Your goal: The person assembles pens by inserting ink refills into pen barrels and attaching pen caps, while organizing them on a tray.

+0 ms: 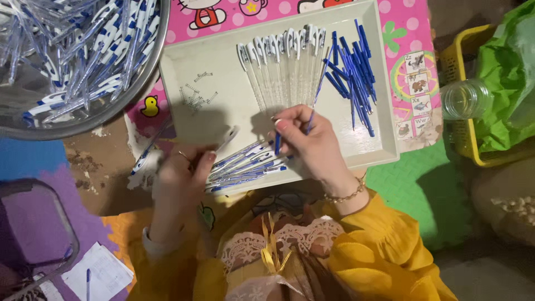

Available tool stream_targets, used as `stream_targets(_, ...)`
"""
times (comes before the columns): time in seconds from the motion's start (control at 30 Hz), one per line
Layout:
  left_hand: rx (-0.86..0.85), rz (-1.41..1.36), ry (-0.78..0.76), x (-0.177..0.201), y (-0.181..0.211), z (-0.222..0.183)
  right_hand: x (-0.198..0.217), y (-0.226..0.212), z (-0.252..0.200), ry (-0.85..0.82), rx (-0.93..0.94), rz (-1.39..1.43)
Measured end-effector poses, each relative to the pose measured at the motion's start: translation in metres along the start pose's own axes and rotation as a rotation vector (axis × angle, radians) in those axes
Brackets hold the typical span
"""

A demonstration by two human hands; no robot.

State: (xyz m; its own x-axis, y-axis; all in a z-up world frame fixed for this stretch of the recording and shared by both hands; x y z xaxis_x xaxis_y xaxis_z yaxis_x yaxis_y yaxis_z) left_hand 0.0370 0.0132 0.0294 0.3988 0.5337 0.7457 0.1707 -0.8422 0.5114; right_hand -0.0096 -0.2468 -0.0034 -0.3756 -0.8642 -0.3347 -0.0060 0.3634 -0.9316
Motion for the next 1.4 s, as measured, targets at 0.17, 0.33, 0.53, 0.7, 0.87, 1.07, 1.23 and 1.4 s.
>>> stream_targets(0.17,0.022,-0.107,-0.029,0.007,0.009,0.012,-0.001,0.001,-0.003,-0.072,0.040,-0.118)
stream_targets(0.33,0.101,-0.096,-0.042,0.012,-0.001,0.006,-0.003,-0.005,-0.002,-0.079,0.067,-0.193)
stream_targets(0.53,0.134,-0.289,-0.061,0.018,-0.010,0.003,-0.025,-0.013,-0.008,-0.179,0.055,-0.319)
stream_targets(0.7,0.086,-0.499,-0.132,0.017,-0.012,-0.006,-0.051,-0.022,-0.005,-0.235,0.041,-0.338)
stream_targets(0.87,0.063,-0.574,-0.174,0.009,-0.021,-0.002,-0.051,0.021,0.006,-0.143,0.014,-0.209)
stream_targets(1.07,0.066,-0.488,-0.099,0.019,-0.031,0.004,-0.041,-0.016,0.015,0.063,0.044,-0.239)
stream_targets(1.23,0.120,-0.336,-0.019,0.017,-0.040,0.014,-0.007,0.008,0.034,0.097,0.185,-0.378)
stream_targets(1.4,0.075,-0.253,0.082,0.014,-0.033,0.016,-0.014,0.006,0.025,0.066,0.428,-0.632)
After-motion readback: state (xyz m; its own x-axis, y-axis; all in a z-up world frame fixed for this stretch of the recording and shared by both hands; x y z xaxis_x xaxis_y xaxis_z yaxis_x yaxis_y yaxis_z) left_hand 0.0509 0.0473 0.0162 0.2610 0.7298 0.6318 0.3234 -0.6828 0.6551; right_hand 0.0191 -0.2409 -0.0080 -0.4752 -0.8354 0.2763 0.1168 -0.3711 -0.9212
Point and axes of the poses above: each hand's wrist, its own z-axis towards the middle knuckle, its own x-axis out of the back of the hand, y = z × x, the point moved 2 cm from there along z, towards the middle knuckle, and after that the axes turned 9 degrees about x, right-handed, at the moved point
